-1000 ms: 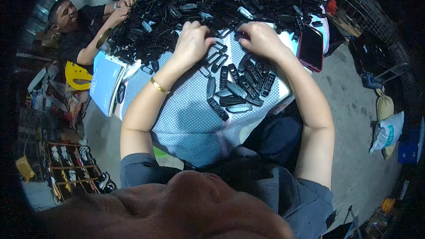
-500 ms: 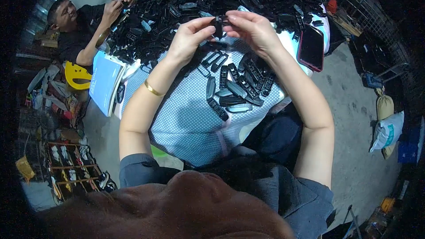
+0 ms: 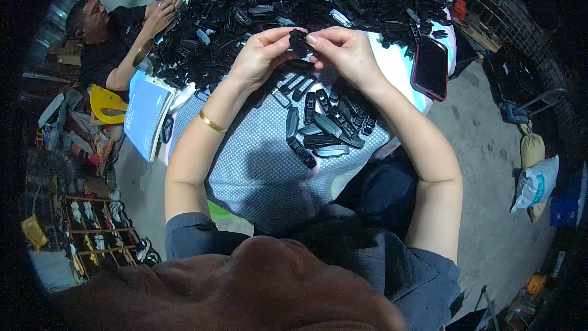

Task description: Inspecting and assembling black plastic hardware components on a workbench.

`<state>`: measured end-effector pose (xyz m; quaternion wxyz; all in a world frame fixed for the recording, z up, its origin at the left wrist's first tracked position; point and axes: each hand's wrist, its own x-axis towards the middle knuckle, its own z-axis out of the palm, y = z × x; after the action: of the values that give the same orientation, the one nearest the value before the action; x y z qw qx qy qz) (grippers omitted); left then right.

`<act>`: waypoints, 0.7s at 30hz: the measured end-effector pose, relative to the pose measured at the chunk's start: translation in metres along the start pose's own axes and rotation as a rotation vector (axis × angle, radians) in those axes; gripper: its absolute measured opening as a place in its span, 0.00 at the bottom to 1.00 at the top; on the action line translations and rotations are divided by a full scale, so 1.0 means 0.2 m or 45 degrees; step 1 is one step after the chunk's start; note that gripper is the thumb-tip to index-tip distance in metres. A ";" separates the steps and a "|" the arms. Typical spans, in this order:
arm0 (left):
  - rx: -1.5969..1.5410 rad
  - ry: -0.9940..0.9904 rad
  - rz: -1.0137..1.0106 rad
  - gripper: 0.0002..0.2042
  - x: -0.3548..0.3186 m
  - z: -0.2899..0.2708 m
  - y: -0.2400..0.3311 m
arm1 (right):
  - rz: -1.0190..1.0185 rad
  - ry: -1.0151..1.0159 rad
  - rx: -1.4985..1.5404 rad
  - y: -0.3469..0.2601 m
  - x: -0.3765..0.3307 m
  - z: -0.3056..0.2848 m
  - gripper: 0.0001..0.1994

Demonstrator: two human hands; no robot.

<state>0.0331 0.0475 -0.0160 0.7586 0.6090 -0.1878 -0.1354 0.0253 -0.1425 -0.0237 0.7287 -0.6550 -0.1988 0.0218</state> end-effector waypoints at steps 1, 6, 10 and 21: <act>-0.001 0.000 -0.001 0.13 0.00 0.00 0.00 | -0.042 0.005 -0.042 0.00 0.00 0.01 0.11; 0.075 0.033 0.026 0.13 0.01 0.01 -0.01 | -0.066 0.048 -0.074 -0.02 -0.01 0.03 0.10; -0.058 0.049 0.031 0.13 0.01 0.01 -0.04 | -0.164 0.090 -0.152 -0.03 -0.02 0.06 0.09; 0.044 0.135 0.163 0.10 0.01 0.05 -0.01 | -0.307 0.156 -0.376 -0.03 -0.06 0.10 0.09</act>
<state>0.0298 0.0377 -0.0162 0.7639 0.6152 -0.1884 -0.0509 0.0062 -0.1275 -0.0196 0.6329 -0.7262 -0.2322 -0.1350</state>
